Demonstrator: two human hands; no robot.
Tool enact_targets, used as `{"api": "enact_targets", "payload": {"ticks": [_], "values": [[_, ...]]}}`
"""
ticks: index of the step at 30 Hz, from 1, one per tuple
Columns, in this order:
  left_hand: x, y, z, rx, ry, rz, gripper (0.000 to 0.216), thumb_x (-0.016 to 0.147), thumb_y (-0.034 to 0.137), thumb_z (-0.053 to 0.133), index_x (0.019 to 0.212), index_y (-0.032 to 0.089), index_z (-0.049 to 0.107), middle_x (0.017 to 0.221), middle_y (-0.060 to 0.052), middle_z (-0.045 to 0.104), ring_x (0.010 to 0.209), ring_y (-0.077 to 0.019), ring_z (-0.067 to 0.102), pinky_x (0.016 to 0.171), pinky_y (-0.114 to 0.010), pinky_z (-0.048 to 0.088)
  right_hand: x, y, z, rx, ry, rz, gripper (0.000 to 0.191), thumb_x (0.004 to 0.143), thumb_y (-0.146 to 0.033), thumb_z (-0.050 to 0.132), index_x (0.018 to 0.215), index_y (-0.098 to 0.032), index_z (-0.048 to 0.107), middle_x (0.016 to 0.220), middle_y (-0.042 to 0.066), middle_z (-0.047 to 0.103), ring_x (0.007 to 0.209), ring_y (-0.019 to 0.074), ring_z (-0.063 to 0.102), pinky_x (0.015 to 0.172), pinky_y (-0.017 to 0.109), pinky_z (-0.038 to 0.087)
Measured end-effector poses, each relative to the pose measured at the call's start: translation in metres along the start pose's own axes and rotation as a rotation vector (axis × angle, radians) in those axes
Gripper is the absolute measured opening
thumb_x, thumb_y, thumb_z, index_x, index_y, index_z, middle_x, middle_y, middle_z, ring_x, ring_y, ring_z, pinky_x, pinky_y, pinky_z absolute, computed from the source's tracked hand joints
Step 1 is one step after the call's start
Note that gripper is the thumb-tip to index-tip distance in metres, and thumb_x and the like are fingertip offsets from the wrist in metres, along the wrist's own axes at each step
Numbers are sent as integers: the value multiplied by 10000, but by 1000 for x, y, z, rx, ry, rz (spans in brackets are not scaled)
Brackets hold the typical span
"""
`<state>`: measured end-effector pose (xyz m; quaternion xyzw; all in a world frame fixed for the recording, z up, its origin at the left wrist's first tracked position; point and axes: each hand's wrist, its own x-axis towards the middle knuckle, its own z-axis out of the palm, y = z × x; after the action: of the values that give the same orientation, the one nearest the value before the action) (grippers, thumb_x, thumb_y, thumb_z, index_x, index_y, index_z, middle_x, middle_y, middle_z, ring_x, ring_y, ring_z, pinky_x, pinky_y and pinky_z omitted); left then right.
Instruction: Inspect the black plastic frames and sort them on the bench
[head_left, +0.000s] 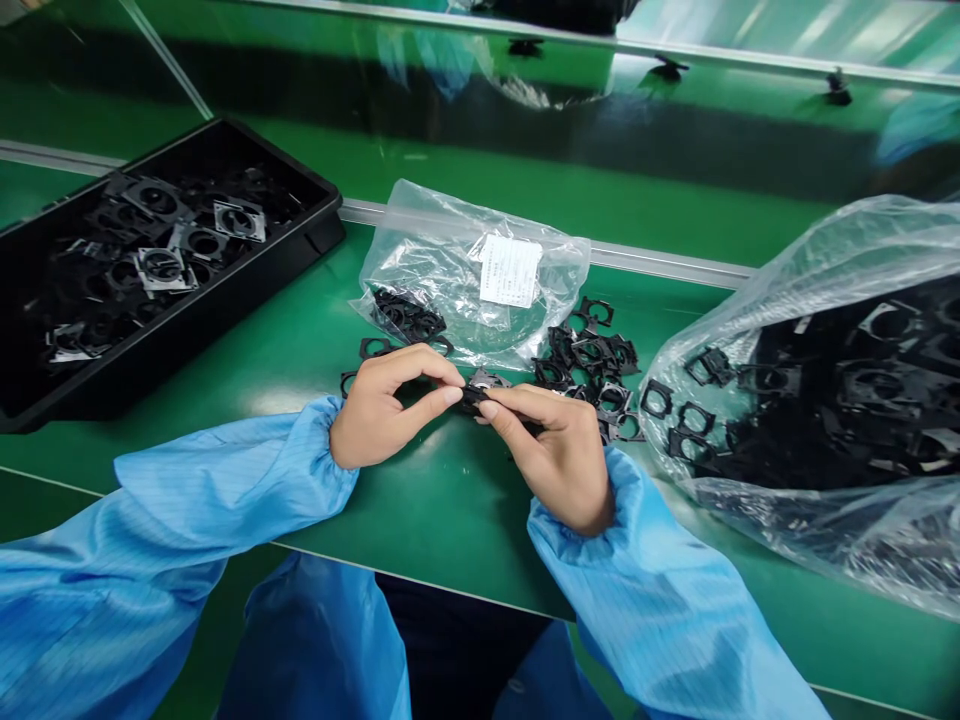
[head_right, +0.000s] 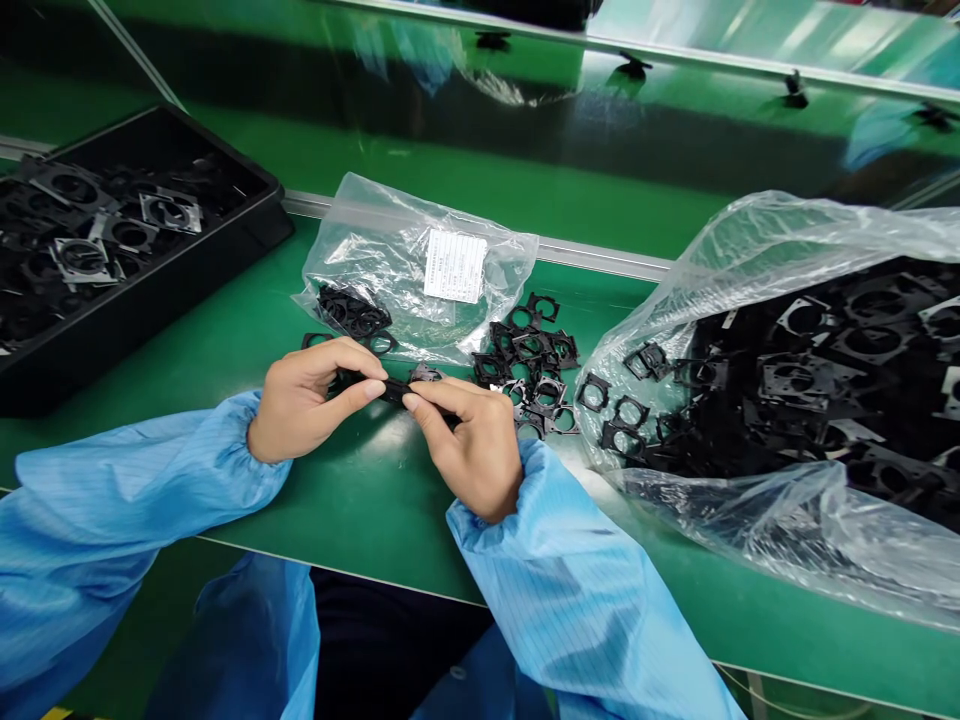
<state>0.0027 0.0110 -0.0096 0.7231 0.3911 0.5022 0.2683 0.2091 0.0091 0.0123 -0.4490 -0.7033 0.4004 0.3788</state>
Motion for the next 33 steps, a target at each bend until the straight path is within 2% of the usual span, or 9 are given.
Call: {"api": "enact_targets", "payload": {"ticks": [6,12,15,18,22,24,27,29,33], "values": [[0,-1,1,-2,16,13,44,918,143,741,924,185,732,861,-19,745,808,-134,691,760,-243,552,0,6,4,138,1,35,192,960,-230,670,1032,-202,845,1003,81,831,875,221,790,807,333,637],[0,3,1,45,10,28,47,917,146,737,889,182,728,831,-16,755,783,-137,703,754,-243,563,2,7,2,37,12,-15,207,968,-208,657,995,-242,859,1038,67,838,975,230,787,950,376,619],[-1,2,1,40,7,-14,36,936,155,715,908,175,726,835,-19,755,772,-133,708,736,-231,568,1,6,2,156,12,66,170,955,-271,702,1019,-231,855,995,69,840,869,216,795,861,365,649],[-2,-1,1,-7,-23,-45,138,996,146,623,1076,173,732,876,-32,758,778,-128,724,739,-226,587,3,7,2,413,17,240,250,887,-383,797,1047,-194,836,890,65,834,709,196,785,712,341,669],[-2,-1,1,66,-36,44,170,955,164,696,1112,191,756,1061,-81,751,973,-179,730,864,-296,608,7,6,-1,627,35,355,320,757,-423,907,952,-186,818,731,20,802,621,156,764,650,274,652],[-2,0,0,107,-7,80,124,913,191,766,1036,200,780,1100,-83,740,999,-187,723,872,-303,607,8,5,-1,665,31,385,337,727,-435,924,922,-186,808,700,12,792,609,148,761,623,250,636],[-1,0,-1,100,9,104,55,919,190,765,965,207,789,1004,-56,762,920,-165,731,833,-284,606,9,4,0,649,25,412,359,722,-452,922,912,-176,792,701,18,790,609,150,760,615,251,630],[0,-1,-1,76,-4,101,75,921,199,768,994,206,786,967,-53,776,923,-173,737,851,-296,609,9,4,0,661,24,422,343,729,-441,917,899,-177,781,701,15,788,600,141,754,611,241,625],[0,0,0,90,-18,108,185,887,242,814,1064,200,779,1055,-77,769,1009,-197,736,914,-322,607,11,5,-3,758,-11,482,309,721,-405,919,871,-182,766,663,2,776,570,123,738,575,208,600]]}}
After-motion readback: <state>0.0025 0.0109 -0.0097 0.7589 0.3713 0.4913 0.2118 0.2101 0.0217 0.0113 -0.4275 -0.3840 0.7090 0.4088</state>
